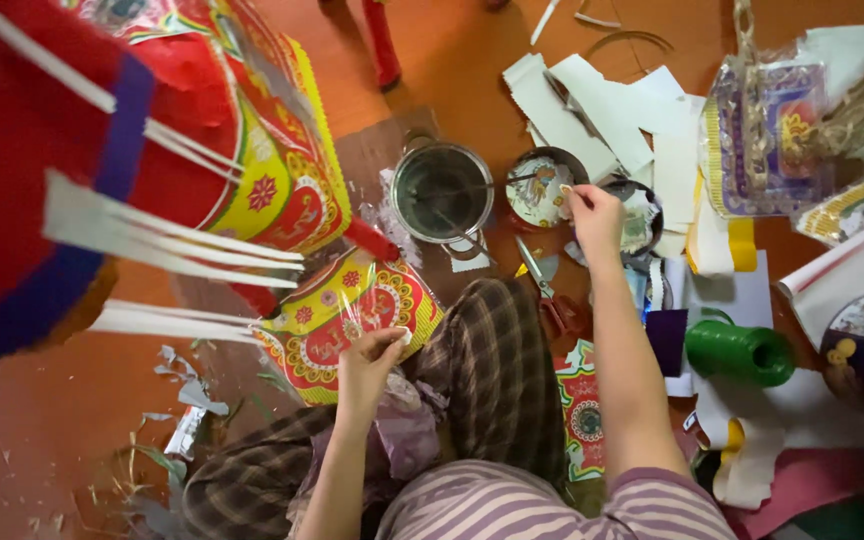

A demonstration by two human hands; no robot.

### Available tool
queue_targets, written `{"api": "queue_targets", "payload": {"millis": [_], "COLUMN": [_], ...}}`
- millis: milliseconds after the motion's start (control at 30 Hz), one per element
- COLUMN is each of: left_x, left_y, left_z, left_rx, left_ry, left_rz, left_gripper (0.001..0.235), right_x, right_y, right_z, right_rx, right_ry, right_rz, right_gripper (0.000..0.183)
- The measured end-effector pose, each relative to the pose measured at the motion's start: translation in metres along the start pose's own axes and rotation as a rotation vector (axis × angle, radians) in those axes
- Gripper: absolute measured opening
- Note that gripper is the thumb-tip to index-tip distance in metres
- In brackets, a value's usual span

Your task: The person assembles a red and yellow paper horse craft by applying glue and attaching decorative paper pieces. They use a brush to apply adhesive and place cutouts on the horse's head and body.

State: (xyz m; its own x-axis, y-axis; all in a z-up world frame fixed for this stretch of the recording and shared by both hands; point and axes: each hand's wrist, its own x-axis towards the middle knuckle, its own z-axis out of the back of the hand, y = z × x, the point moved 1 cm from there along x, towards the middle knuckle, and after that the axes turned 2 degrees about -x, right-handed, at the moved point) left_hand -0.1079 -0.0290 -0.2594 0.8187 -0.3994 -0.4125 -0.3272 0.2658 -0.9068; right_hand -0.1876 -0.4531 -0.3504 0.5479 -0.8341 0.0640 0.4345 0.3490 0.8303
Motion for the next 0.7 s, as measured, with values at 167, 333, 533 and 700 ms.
{"api": "queue_targets", "payload": {"millis": [167,333,533,700], "left_x": [0.004,0.025,0.030,0.031], "left_y": [-0.018,-0.013,-0.007,0.001], "left_z": [-0.014,-0.032,-0.015,0.008], "left_rx": [-0.011,-0.098,-0.103,0.087], "left_ry": [0.039,0.020,-0.066,-0.105], "left_rz": [-0.020,-0.009,-0.052,-0.084], "left_gripper": [0.018,0.023,0.019,0.039], "right_x": [-0.075,-0.132,-0.093,-0.042], "right_y": [0.113,0.141,0.138,0.096], "right_z": [-0.011,-0.054,-0.125,-0.208], "right_rx": [0.263,0.287,0.049,-0.346], "right_ry": [0.161,0.482,0.444,0.424], "right_rz": [-0.003,0.186,0.214,0.187], "right_gripper": [0.016,0.010,0.028,0.007]}}
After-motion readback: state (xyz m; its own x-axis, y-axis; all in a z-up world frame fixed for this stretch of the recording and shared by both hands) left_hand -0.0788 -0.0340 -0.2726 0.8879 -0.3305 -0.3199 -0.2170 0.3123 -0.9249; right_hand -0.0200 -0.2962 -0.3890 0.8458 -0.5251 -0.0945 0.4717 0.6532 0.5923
